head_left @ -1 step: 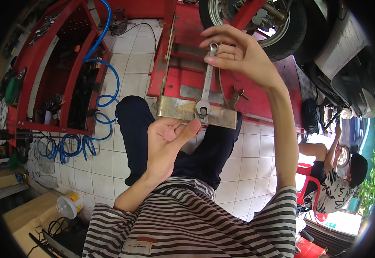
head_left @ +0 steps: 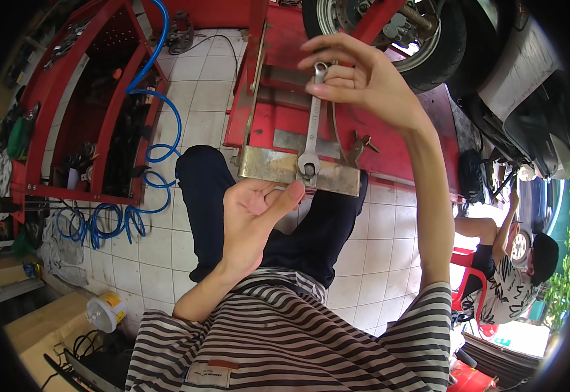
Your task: The person unscrews a bolt from a metal plate with a wrench, removes the plate and some pins, and then threads a red strap through the front wheel of a scooter.
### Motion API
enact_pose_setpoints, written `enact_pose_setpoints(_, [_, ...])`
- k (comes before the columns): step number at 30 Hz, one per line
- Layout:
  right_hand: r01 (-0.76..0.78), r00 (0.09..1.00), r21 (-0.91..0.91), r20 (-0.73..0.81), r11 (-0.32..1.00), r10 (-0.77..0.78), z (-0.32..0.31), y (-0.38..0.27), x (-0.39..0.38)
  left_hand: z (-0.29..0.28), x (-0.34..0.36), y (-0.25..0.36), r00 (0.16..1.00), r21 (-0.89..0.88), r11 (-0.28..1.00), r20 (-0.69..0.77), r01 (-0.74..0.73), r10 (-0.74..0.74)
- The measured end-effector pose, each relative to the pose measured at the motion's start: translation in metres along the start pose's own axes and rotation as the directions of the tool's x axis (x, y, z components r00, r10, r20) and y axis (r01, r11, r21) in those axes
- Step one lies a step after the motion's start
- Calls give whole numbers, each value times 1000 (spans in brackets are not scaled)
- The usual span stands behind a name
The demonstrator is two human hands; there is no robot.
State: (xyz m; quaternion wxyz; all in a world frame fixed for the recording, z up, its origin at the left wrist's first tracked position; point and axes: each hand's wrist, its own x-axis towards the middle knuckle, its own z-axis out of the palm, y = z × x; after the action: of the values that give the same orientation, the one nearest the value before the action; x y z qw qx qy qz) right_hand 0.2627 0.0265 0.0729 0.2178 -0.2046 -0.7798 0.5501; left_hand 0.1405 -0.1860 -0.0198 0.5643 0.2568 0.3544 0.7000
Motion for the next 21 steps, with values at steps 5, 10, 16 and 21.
enact_pose_setpoints(5, [48,998,-116,57,992,-42,19,-14,27,0,2,-2,997,43,998,-51,-52,54])
enact_pose_setpoints(10, [204,967,-196,196,959,-166,49,-16,51,3,4,2,999,-55,997,-33,-46,44])
enact_pose_setpoints(16, [474,880,-444,262,761,-395,92,-34,46,-1,6,-6,994,-91,992,48,-92,97])
enact_pose_setpoints(21, [627,750,-634,334,452,-571,129,-44,12,-37,-19,-33,998,-98,994,-39,42,-46])
